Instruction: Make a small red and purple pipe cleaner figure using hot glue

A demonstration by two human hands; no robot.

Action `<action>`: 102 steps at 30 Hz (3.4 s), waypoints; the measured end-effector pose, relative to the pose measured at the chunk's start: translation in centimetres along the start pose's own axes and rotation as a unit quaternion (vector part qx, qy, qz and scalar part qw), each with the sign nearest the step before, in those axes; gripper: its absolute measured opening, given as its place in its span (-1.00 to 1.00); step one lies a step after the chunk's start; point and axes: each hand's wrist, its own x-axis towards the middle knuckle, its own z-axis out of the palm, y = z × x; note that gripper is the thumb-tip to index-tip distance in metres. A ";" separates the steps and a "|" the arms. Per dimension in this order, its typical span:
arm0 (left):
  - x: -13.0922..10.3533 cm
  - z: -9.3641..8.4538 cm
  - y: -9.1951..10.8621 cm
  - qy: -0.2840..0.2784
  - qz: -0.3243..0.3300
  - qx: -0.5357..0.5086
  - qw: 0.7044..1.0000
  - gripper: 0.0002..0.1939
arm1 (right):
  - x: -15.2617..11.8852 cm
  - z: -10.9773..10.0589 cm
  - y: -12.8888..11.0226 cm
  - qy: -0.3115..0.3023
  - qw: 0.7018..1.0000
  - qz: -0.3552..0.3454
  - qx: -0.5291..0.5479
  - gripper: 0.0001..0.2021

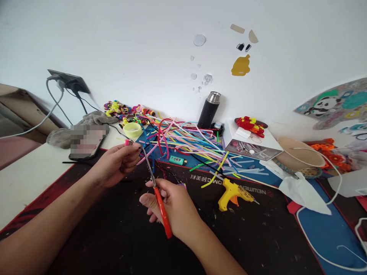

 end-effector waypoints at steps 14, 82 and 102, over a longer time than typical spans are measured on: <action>0.1 0.0 0.0 0.004 0.011 0.013 1.000 -0.42 | -0.1 0.2 0.0 -0.004 1.000 0.005 0.030 -0.17; -0.1 0.2 -0.3 -0.022 -0.005 0.030 0.999 -0.29 | -0.2 -0.3 0.9 -0.001 0.997 -0.009 -0.075 -0.19; 0.0 0.3 -0.3 -0.023 0.004 0.029 0.999 -0.33 | -0.4 -0.1 0.3 0.002 0.996 -0.004 -0.091 -0.31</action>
